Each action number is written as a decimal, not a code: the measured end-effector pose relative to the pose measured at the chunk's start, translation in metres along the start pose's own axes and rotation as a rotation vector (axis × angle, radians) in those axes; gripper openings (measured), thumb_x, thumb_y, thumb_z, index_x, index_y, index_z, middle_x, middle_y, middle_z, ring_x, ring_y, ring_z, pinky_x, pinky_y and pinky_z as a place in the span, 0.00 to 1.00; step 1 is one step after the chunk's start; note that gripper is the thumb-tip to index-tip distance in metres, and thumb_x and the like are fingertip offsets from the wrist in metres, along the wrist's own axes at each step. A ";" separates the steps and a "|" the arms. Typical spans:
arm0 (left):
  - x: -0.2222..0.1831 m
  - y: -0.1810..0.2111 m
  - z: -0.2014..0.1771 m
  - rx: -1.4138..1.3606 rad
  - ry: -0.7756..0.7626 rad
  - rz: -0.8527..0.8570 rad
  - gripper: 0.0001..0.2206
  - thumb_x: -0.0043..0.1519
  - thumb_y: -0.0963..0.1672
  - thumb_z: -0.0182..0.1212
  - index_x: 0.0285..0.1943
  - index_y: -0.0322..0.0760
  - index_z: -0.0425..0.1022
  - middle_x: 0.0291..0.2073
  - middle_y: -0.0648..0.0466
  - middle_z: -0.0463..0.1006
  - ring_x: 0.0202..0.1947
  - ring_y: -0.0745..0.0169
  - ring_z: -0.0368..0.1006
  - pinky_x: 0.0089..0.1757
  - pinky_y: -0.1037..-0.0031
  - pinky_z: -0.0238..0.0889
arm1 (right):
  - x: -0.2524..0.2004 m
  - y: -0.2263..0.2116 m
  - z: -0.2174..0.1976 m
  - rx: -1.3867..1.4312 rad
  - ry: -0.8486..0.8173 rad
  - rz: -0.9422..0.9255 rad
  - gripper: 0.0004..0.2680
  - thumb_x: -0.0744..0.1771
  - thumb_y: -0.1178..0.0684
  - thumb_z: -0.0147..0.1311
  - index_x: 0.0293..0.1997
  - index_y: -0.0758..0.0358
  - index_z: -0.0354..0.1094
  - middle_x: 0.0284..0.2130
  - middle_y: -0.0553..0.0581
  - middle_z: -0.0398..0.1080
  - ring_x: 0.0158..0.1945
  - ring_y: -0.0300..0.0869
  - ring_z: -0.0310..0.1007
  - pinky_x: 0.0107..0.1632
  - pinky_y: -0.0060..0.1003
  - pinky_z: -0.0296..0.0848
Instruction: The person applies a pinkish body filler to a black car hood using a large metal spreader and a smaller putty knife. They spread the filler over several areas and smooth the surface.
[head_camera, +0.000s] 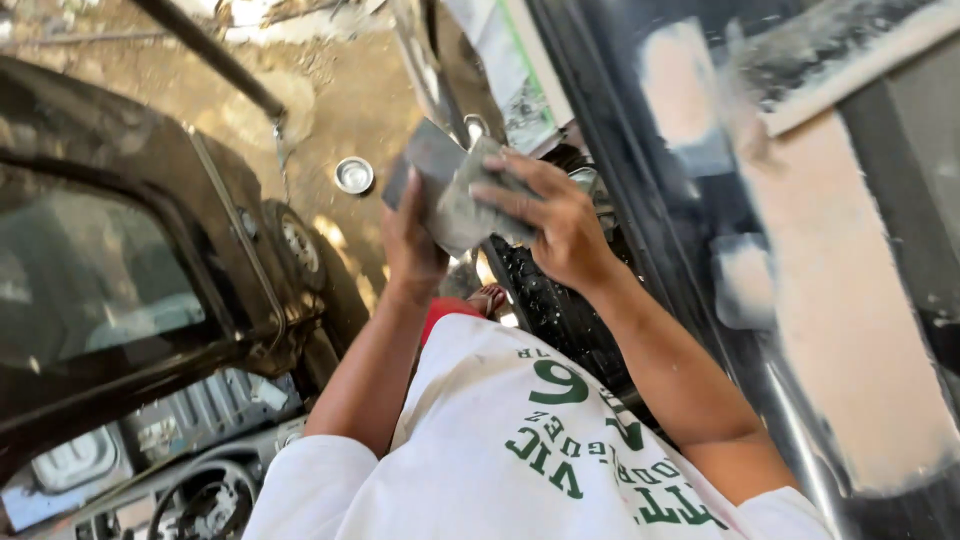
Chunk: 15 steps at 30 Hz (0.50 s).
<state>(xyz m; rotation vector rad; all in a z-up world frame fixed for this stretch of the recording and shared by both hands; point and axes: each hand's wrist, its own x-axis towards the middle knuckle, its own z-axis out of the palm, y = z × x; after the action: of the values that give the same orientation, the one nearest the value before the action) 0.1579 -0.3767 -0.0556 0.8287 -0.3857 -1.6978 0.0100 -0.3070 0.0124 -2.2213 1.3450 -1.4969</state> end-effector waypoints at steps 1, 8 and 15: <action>0.003 0.012 0.003 -0.003 0.050 -0.007 0.20 0.58 0.48 0.69 0.55 0.35 0.73 0.41 0.42 0.80 0.40 0.45 0.79 0.42 0.52 0.75 | 0.007 0.008 0.009 -0.020 -0.044 0.080 0.11 0.71 0.49 0.46 0.53 0.55 0.75 0.52 0.66 0.71 0.55 0.63 0.72 0.55 0.59 0.70; 0.194 0.038 -0.079 0.217 0.386 0.090 0.37 0.57 0.56 0.70 0.72 0.44 0.58 0.58 0.41 0.72 0.53 0.38 0.75 0.56 0.40 0.63 | 0.019 0.060 0.040 -0.203 -0.362 0.485 0.10 0.72 0.52 0.44 0.56 0.59 0.72 0.44 0.65 0.75 0.40 0.59 0.78 0.39 0.55 0.76; 0.117 0.061 -0.014 0.860 -0.244 0.194 0.30 0.65 0.56 0.45 0.69 0.34 0.61 0.59 0.46 0.71 0.60 0.54 0.66 0.55 0.65 0.61 | -0.014 0.026 0.025 -0.119 -0.155 0.554 0.15 0.72 0.48 0.38 0.62 0.63 0.64 0.51 0.63 0.73 0.48 0.53 0.76 0.48 0.45 0.78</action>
<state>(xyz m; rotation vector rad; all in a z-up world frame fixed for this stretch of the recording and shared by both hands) 0.1991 -0.5027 -0.0649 1.1391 -1.3776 -1.4302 0.0131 -0.3208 -0.0238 -1.7585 1.8316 -1.0492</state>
